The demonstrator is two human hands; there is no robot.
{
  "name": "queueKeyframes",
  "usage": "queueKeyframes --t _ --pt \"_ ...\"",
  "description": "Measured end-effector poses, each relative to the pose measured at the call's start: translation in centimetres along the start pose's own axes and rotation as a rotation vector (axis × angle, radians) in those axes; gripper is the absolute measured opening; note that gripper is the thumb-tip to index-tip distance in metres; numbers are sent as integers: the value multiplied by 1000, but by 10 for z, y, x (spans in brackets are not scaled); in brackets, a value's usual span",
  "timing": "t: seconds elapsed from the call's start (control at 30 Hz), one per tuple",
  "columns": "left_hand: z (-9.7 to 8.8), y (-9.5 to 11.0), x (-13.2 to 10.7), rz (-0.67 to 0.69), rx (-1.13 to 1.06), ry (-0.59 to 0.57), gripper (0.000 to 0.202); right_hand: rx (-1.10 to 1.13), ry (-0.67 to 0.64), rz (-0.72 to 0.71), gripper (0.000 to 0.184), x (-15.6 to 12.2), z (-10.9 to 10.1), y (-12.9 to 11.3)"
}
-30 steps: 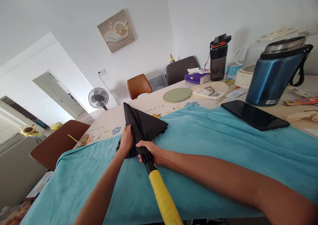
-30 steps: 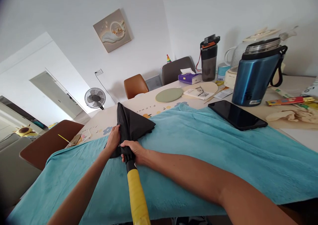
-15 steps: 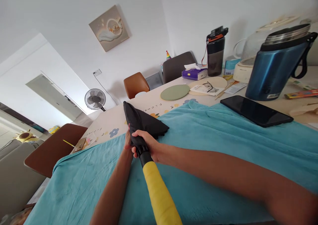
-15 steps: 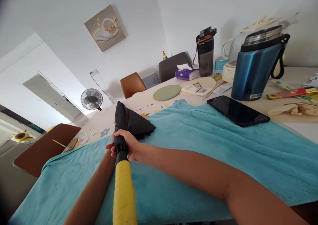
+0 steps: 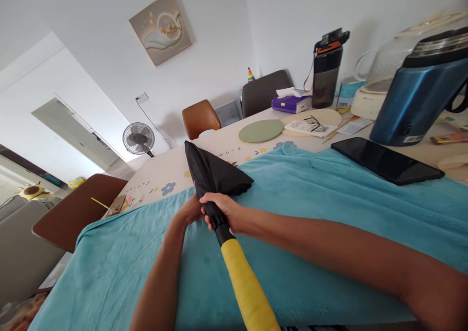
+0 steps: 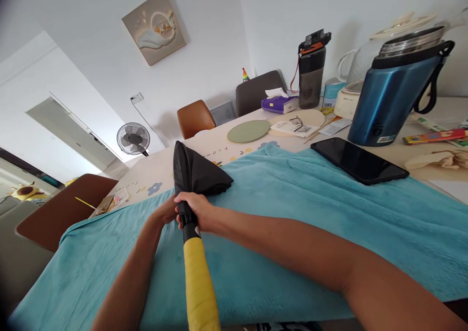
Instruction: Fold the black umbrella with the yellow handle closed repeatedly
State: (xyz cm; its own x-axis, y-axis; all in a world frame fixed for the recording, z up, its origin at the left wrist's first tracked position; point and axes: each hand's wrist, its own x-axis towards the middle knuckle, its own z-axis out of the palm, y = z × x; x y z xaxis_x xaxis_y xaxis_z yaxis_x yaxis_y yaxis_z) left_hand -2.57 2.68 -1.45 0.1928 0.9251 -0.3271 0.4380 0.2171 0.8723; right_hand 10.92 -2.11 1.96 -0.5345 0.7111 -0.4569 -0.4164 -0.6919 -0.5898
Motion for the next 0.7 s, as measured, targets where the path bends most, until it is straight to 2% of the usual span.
queueKeyframes --t 0.03,0.07,0.13,0.2,0.23,0.3,0.4,0.47,0.53,0.7 --pt "-8 0 -1 0 88 15 11 -30 9 -5 6 5 -3 2" --pt "-18 -1 -1 7 198 81 11 -63 15 -13 7 9 -7 5" --pt "-36 -7 0 26 402 347 15 -126 24 -15 8 18 -13 13" --pt "-47 -13 3 49 459 631 20 -144 -13 -18 7 23 -16 20" --pt "-49 -15 5 61 449 717 23 -142 -36 -21 7 24 -17 23" --pt "-45 -14 7 127 402 800 26 -128 -77 -28 6 24 -18 26" --pt "-26 -2 4 288 395 904 27 -116 -105 -32 6 21 -17 24" --pt "-8 13 -2 377 409 916 26 -111 -117 -35 7 21 -17 23" --pt "10 30 -8 444 439 842 26 -108 -129 -43 7 22 -18 22" --pt "49 72 -8 539 768 439 25 -110 -161 -98 6 25 -20 25"
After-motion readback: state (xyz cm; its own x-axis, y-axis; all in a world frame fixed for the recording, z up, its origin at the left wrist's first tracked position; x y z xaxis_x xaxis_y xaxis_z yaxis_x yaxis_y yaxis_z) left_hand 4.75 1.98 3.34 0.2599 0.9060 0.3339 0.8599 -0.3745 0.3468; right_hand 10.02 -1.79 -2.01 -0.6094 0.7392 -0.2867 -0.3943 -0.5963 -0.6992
